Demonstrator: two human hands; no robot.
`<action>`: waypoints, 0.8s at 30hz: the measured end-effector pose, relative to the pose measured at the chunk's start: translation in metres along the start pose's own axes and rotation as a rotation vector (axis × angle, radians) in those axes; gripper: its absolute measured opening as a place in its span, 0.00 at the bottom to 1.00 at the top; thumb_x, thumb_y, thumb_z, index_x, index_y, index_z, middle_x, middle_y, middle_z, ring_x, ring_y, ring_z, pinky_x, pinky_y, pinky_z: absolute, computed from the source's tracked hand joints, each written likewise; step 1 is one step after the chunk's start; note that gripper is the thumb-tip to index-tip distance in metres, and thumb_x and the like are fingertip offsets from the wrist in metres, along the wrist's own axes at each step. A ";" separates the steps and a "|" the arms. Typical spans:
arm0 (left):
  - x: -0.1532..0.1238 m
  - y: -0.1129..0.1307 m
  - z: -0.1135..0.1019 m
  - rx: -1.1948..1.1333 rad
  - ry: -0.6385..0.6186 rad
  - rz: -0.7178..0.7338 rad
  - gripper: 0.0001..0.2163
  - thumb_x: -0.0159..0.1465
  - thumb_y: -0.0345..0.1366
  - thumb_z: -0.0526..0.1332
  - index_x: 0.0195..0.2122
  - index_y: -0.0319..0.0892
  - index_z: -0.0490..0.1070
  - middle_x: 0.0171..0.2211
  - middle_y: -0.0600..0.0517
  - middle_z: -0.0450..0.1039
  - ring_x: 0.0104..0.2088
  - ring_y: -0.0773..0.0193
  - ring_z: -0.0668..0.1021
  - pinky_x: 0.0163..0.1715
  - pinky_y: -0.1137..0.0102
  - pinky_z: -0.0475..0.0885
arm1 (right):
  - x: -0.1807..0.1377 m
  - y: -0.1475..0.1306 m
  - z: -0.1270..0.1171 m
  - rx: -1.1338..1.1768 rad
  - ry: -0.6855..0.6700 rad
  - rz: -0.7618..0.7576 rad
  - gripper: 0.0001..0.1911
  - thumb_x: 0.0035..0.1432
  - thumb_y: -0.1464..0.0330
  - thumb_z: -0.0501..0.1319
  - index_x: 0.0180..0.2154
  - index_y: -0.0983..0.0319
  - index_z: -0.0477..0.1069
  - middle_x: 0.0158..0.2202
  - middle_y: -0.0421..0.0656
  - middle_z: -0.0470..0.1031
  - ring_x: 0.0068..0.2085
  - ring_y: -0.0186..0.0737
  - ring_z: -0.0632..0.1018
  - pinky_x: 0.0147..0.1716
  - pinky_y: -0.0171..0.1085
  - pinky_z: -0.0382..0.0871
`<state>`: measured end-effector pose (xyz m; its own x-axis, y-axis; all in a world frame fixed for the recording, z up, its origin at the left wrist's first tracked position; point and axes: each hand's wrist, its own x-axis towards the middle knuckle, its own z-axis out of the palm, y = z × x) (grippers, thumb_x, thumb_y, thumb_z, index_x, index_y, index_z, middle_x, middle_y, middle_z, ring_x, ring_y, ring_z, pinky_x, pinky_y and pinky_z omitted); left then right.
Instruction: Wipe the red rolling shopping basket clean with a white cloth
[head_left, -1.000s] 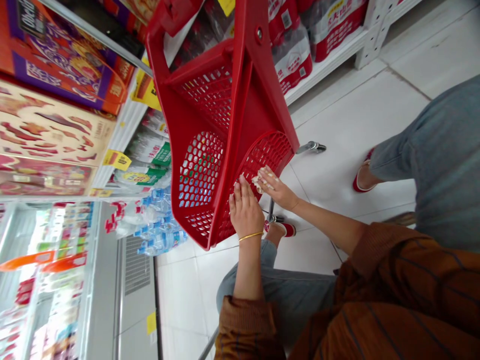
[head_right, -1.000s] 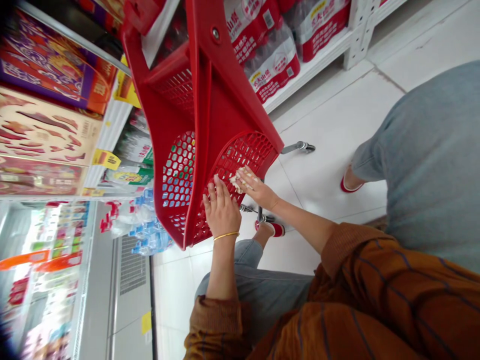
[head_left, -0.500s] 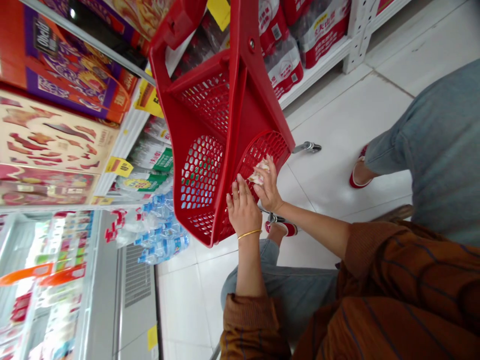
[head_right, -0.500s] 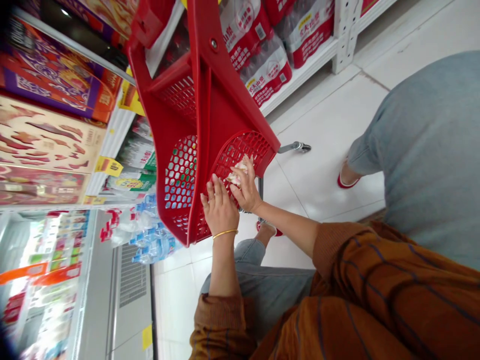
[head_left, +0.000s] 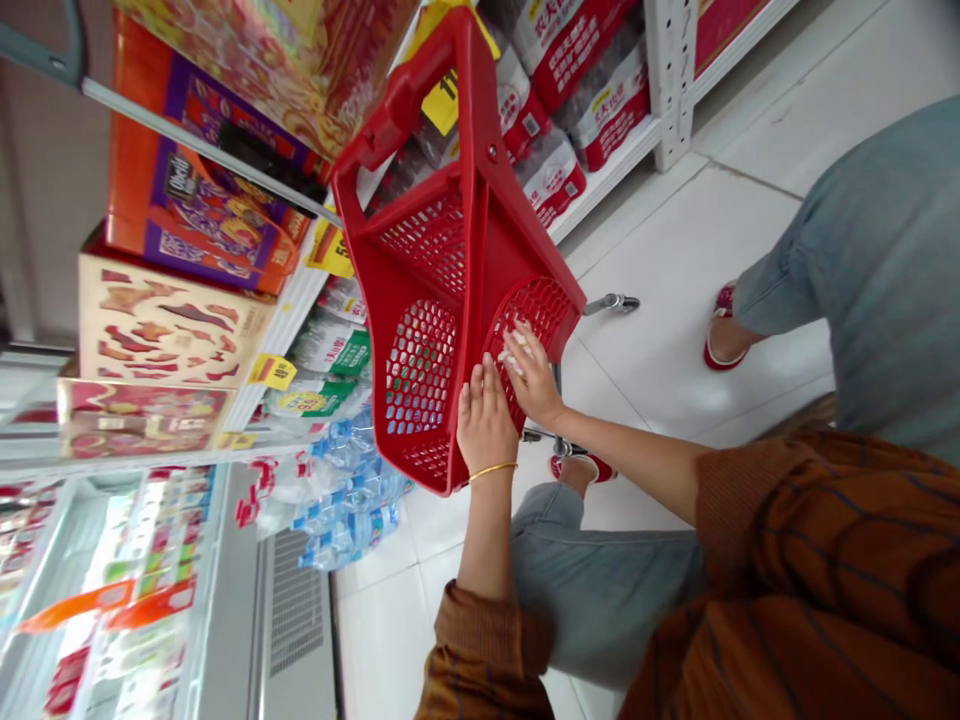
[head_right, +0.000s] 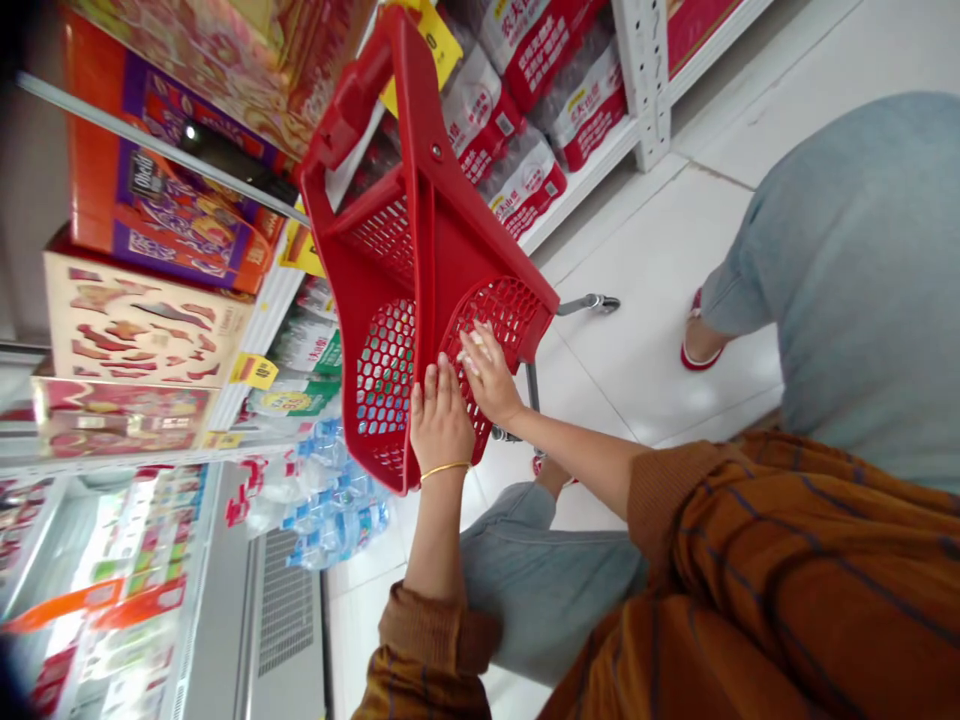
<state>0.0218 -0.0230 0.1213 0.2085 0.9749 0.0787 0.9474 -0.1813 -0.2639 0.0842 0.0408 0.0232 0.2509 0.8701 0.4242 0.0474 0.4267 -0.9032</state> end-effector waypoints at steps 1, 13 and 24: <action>0.000 -0.002 -0.001 0.002 0.000 0.004 0.27 0.67 0.26 0.43 0.67 0.39 0.39 0.68 0.49 0.46 0.68 0.64 0.48 0.68 0.60 0.44 | 0.000 0.000 0.002 -0.007 -0.023 -0.029 0.24 0.68 0.64 0.46 0.64 0.51 0.53 0.67 0.44 0.51 0.68 0.42 0.51 0.65 0.52 0.52; 0.003 0.000 0.007 -0.019 -0.029 0.006 0.27 0.67 0.26 0.44 0.67 0.38 0.40 0.68 0.47 0.45 0.68 0.63 0.47 0.67 0.58 0.44 | -0.016 0.029 0.015 -0.047 0.008 -0.008 0.23 0.69 0.63 0.43 0.64 0.52 0.54 0.64 0.46 0.57 0.68 0.42 0.53 0.66 0.53 0.49; 0.003 0.001 0.006 -0.010 -0.003 0.016 0.27 0.67 0.26 0.44 0.67 0.41 0.44 0.68 0.50 0.47 0.68 0.62 0.48 0.68 0.56 0.43 | -0.059 0.059 0.012 -0.099 0.040 0.211 0.25 0.67 0.68 0.45 0.63 0.58 0.54 0.63 0.51 0.53 0.66 0.43 0.57 0.65 0.50 0.54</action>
<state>0.0218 -0.0199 0.1156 0.2231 0.9721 0.0721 0.9463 -0.1982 -0.2553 0.0605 0.0177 -0.0539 0.3036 0.9259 0.2245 0.0836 0.2089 -0.9744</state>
